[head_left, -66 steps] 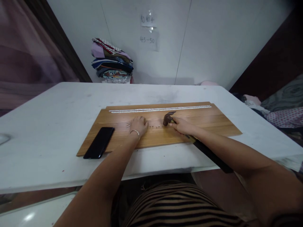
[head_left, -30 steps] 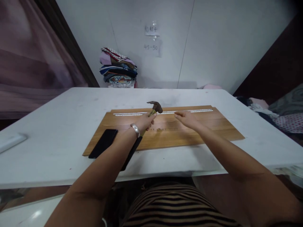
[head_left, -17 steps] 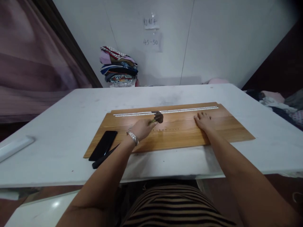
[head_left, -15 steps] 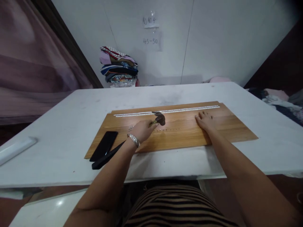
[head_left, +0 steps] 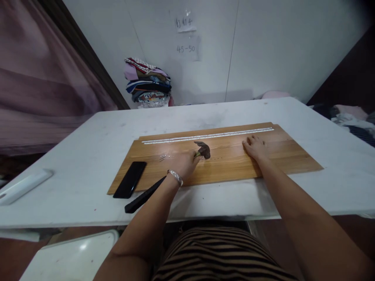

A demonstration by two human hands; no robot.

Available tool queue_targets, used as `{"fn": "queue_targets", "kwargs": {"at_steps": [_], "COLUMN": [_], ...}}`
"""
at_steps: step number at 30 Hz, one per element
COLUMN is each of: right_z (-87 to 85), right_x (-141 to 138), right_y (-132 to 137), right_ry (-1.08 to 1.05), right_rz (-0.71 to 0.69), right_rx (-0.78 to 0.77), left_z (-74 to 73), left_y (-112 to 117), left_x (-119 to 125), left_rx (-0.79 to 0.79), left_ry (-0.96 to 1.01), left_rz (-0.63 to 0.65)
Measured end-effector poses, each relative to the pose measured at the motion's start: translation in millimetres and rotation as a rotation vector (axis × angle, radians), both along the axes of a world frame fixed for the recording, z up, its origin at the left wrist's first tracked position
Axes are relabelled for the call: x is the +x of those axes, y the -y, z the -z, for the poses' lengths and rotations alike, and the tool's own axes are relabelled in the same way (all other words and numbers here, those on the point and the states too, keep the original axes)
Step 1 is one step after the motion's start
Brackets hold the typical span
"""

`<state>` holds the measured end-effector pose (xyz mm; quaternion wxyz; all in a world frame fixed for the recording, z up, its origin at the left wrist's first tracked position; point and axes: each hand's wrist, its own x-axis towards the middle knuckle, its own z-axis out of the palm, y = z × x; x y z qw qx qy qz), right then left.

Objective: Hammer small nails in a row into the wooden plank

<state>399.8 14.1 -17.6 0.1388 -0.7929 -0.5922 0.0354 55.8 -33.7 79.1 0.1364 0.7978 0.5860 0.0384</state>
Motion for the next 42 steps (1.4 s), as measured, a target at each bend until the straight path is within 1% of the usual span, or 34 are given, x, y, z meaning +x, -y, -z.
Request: {"fn": "queue_targets", "kwargs": {"at_steps": [5,12,20,29,37,42], "right_z": [-0.2,0.7,2.2,2.3,2.1,2.8], "right_x": [0.0,0.5,1.4,1.5,1.6,2.6], "right_y": [-0.5,-1.5,-3.1,-3.0,-3.2,-3.9], "right_ry": [-0.005,0.002,-0.008,-0.019,-0.021,-0.016], "right_rz": [0.006,0.012,0.014,0.013,0.017,0.013], "right_rx": [0.016,0.011,0.008,0.032,0.02,0.015], "left_z": [1.2,3.0,6.3,0.3,4.7,2.7], "left_y": [0.8,-2.3,-3.6,-5.0,-3.3,-1.5], "left_x": [2.9,3.2,4.5,4.6,6.9,6.9], "left_rx": [0.003,0.002,-0.006,0.012,0.008,0.004], "left_ry": [-0.007,0.023,-0.005,-0.027,-0.012,-0.024], "left_rz": [0.005,-0.037,-0.023,-0.042,-0.012,-0.017]}}
